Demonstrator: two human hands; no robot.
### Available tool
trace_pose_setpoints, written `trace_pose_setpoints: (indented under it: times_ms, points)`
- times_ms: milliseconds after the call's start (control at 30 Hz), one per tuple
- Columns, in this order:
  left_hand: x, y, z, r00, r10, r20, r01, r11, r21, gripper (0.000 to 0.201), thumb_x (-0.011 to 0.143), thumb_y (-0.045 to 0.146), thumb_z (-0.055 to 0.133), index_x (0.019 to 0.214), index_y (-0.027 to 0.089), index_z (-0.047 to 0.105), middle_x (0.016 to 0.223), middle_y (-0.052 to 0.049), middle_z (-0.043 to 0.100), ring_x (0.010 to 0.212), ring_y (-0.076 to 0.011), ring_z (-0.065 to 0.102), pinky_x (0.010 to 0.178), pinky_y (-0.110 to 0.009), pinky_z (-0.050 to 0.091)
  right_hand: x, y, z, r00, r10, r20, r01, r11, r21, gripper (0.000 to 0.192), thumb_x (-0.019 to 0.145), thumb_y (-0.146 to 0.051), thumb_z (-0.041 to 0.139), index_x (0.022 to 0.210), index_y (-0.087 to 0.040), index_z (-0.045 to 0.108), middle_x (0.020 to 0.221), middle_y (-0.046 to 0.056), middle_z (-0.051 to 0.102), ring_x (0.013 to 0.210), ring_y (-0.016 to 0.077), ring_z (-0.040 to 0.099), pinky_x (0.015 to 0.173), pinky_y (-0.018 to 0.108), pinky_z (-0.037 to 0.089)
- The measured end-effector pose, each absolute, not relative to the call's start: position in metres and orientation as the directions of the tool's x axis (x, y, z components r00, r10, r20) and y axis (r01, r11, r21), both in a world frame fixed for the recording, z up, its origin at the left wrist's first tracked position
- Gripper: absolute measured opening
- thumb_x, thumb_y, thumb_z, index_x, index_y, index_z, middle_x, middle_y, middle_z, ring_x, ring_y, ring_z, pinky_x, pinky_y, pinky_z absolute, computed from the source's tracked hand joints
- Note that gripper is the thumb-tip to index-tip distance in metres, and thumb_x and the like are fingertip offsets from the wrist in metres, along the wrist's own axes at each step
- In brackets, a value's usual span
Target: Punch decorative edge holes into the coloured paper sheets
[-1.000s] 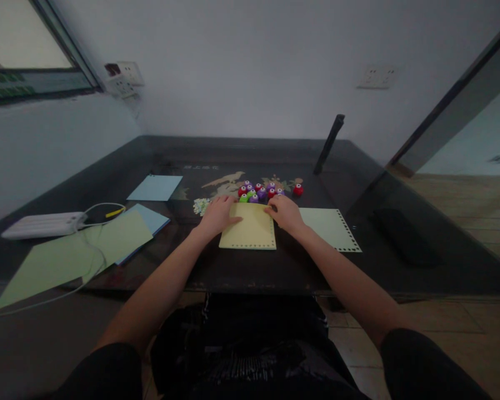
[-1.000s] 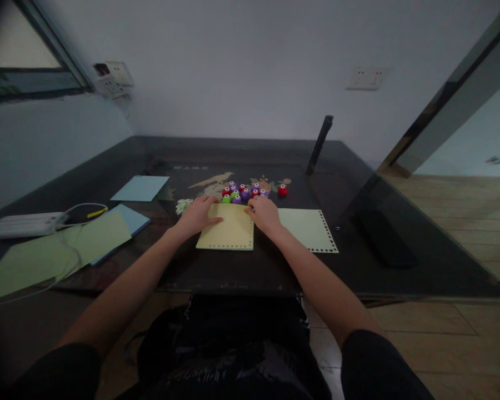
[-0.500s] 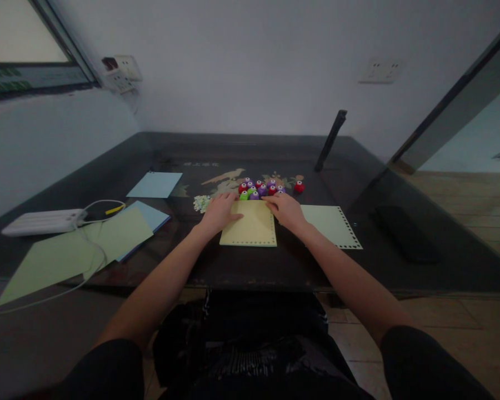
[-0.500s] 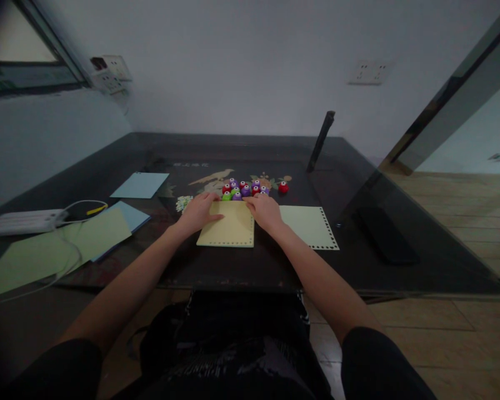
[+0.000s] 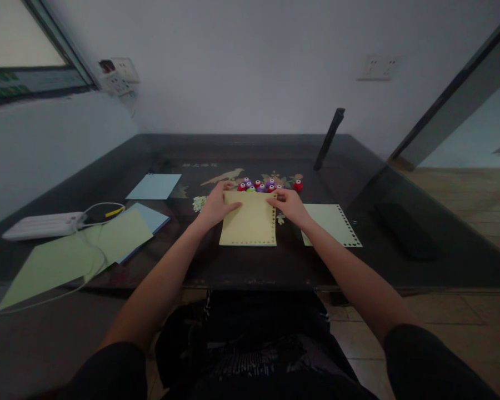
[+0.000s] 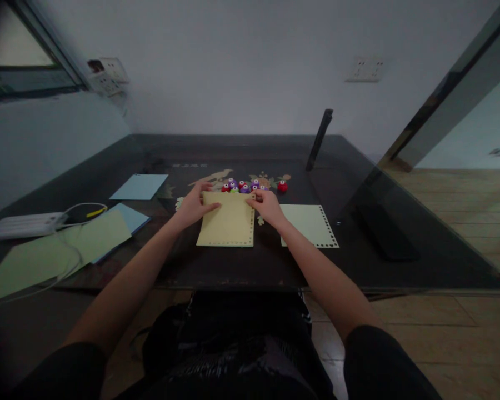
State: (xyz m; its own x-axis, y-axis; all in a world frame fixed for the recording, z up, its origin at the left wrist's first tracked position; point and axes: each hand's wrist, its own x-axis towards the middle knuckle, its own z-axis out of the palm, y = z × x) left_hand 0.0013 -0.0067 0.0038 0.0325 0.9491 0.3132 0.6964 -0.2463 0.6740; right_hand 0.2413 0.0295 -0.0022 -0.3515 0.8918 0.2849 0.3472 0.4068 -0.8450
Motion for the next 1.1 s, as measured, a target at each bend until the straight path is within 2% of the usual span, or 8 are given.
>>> trace_pose_setpoints:
  times_ms: [67, 133, 267, 400, 567, 733, 867, 1100]
  points:
    - [0.001, -0.006, 0.005, 0.023, 0.980, 0.199, 0.550, -0.178, 0.816, 0.046, 0.078, 0.027, 0.063, 0.120, 0.018, 0.047, 0.110, -0.012, 0.062, 0.088, -0.0205, 0.064, 0.076, -0.037, 0.053, 0.247, 0.034, 0.000, -0.298, 0.916, 0.268, 0.218, 0.339, -0.915, 0.023, 0.070, -0.039, 0.065, 0.077, -0.017, 0.062, 0.072, 0.003, 0.064, 0.065, 0.0166, 0.058, 0.061, 0.030, 0.044]
    - [0.002, -0.008, 0.007, 0.105, 0.989, 0.100, 0.468, -0.138, 0.873, 0.034, 0.084, 0.029, 0.056, 0.116, 0.018, 0.054, 0.104, -0.011, 0.066, 0.085, -0.0205, 0.065, 0.072, -0.036, 0.054, 0.253, 0.038, 0.003, -0.242, 0.936, 0.257, 0.123, 0.292, -0.948, 0.027, 0.067, -0.042, 0.068, 0.076, -0.017, 0.061, 0.070, 0.002, 0.063, 0.063, 0.0157, 0.057, 0.059, 0.029, 0.044]
    - [0.007, -0.016, 0.009, 0.245, 0.969, 0.004, 0.490, -0.128, 0.862, 0.026, 0.085, 0.037, 0.054, 0.093, 0.017, 0.067, 0.090, -0.008, 0.071, 0.077, -0.0205, 0.066, 0.065, -0.033, 0.052, 0.264, 0.044, 0.009, -0.146, 0.954, 0.262, 0.031, 0.269, -0.963, 0.030, 0.063, -0.044, 0.072, 0.070, -0.019, 0.058, 0.064, 0.000, 0.059, 0.058, 0.0133, 0.054, 0.055, 0.027, 0.043]
    - [0.011, -0.020, 0.011, 0.316, 0.946, -0.071, 0.484, -0.097, 0.870, 0.032, 0.086, 0.041, 0.052, 0.077, 0.013, 0.066, 0.068, -0.007, 0.068, 0.058, -0.0157, 0.061, 0.056, -0.028, 0.047, 0.272, 0.048, 0.012, -0.064, 0.960, 0.272, -0.027, 0.270, -0.962, 0.029, 0.063, -0.042, 0.073, 0.067, -0.019, 0.056, 0.065, -0.001, 0.060, 0.059, 0.0128, 0.055, 0.057, 0.028, 0.046]
    - [0.015, -0.020, 0.013, 0.350, 0.936, -0.049, 0.463, -0.127, 0.877, 0.033, 0.087, 0.040, 0.051, 0.073, 0.013, 0.065, 0.060, -0.007, 0.065, 0.054, -0.0140, 0.057, 0.054, -0.027, 0.044, 0.273, 0.046, 0.016, -0.056, 0.971, 0.233, -0.074, 0.228, -0.971, 0.023, 0.069, -0.039, 0.069, 0.077, -0.019, 0.061, 0.074, 0.003, 0.065, 0.069, 0.0159, 0.060, 0.065, 0.033, 0.051]
    - [0.016, -0.018, 0.014, 0.268, 0.962, 0.057, 0.450, -0.177, 0.875, 0.033, 0.088, 0.037, 0.049, 0.071, 0.014, 0.065, 0.064, -0.007, 0.067, 0.056, -0.0137, 0.057, 0.058, -0.029, 0.046, 0.269, 0.036, 0.023, -0.242, 0.964, 0.115, -0.104, 0.092, -0.990, 0.029, 0.072, -0.040, 0.068, 0.091, -0.019, 0.064, 0.088, 0.006, 0.069, 0.077, 0.0186, 0.063, 0.068, 0.035, 0.052]
    - [0.017, -0.016, 0.013, 0.197, 0.970, 0.140, 0.425, -0.214, 0.879, 0.030, 0.087, 0.035, 0.049, 0.068, 0.016, 0.062, 0.063, -0.006, 0.066, 0.056, -0.0129, 0.057, 0.057, -0.027, 0.045, 0.267, 0.031, 0.022, -0.438, 0.898, 0.048, 0.023, 0.065, -0.998, 0.027, 0.069, -0.038, 0.072, 0.086, -0.017, 0.067, 0.088, 0.008, 0.070, 0.080, 0.0194, 0.064, 0.072, 0.034, 0.052]
    - [0.022, -0.016, 0.009, 0.134, 0.981, 0.142, 0.326, -0.179, 0.928, 0.021, 0.086, 0.030, 0.052, 0.072, 0.016, 0.058, 0.068, -0.006, 0.068, 0.049, -0.0108, 0.059, 0.050, -0.024, 0.040, 0.269, 0.035, 0.017, -0.463, 0.885, 0.057, 0.135, 0.134, -0.982, 0.021, 0.070, -0.038, 0.071, 0.074, -0.017, 0.069, 0.083, 0.008, 0.071, 0.075, 0.0177, 0.063, 0.074, 0.033, 0.051]
